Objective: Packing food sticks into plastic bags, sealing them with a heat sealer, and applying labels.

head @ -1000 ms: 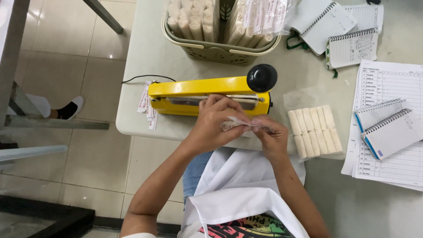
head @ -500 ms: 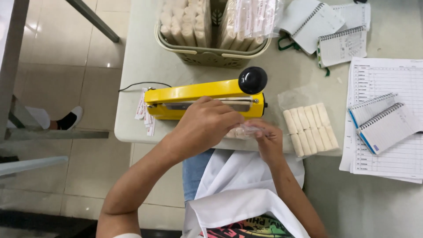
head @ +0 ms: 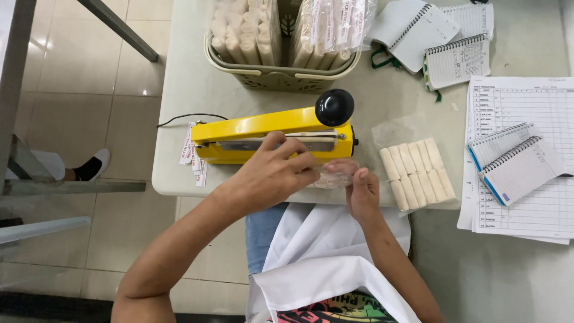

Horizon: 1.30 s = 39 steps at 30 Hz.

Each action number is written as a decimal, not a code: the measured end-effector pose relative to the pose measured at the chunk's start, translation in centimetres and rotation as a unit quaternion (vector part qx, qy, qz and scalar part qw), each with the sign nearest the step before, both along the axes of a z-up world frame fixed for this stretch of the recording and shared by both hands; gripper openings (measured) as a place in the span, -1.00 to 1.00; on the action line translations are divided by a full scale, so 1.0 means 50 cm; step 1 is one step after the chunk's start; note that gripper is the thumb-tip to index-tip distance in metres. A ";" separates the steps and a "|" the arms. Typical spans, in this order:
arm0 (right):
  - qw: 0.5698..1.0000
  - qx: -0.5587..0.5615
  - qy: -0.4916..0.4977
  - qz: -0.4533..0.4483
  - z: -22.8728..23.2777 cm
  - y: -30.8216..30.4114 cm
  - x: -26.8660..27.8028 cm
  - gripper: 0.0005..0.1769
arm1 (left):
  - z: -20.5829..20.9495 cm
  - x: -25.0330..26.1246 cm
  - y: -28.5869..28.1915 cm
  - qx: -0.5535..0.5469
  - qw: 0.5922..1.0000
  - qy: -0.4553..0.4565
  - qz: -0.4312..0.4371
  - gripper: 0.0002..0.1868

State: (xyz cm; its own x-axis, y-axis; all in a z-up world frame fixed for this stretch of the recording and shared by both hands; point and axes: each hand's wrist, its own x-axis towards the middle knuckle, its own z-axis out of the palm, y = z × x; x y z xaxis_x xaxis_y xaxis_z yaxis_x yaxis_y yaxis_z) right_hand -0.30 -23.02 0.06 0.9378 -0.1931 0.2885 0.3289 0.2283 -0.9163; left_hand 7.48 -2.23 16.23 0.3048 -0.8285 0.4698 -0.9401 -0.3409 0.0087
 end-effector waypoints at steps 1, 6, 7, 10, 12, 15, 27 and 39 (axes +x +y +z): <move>1.000 0.005 0.001 0.000 -0.004 0.000 -0.001 -0.16 | 0.011 0.001 0.000 -0.001 1.000 0.031 -0.007 -0.89; 0.999 0.038 -0.007 0.005 0.023 0.004 0.003 -0.24 | 0.021 0.010 0.001 0.009 0.997 0.067 -0.029 -0.85; 1.000 0.023 -0.014 0.002 0.033 0.007 0.003 -0.25 | 0.019 0.010 0.002 0.025 0.997 0.068 -0.022 -0.84; 1.000 0.000 -0.026 -0.007 0.022 0.005 -0.001 -0.26 | 0.025 0.004 0.001 0.036 0.997 0.071 -0.014 -0.85; 0.999 -0.006 -0.029 -0.015 0.008 0.000 -0.001 -0.28 | 0.012 0.005 -0.001 0.032 0.997 0.075 -0.014 -0.85; 0.999 -0.007 -0.019 -0.036 0.003 0.000 0.000 -0.43 | -0.018 0.010 0.001 0.006 0.997 0.068 -0.033 -0.91; 0.999 -0.009 -0.026 -0.031 0.026 -0.001 0.000 -0.46 | 0.006 0.012 0.017 0.017 0.991 0.130 -0.040 -0.88; 1.000 -0.003 -0.025 -0.010 0.030 -0.015 0.005 -0.47 | 0.009 0.010 0.031 0.061 0.997 0.055 -0.005 -0.80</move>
State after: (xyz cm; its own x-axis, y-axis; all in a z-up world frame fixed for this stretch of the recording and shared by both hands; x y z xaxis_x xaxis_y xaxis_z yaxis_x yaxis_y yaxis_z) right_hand -0.06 -23.77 1.58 0.9184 -0.2096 0.3357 0.3782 0.2149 -0.9004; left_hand 7.98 -0.68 16.69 0.3406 -0.8806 0.3294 -0.9390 -0.3365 0.0714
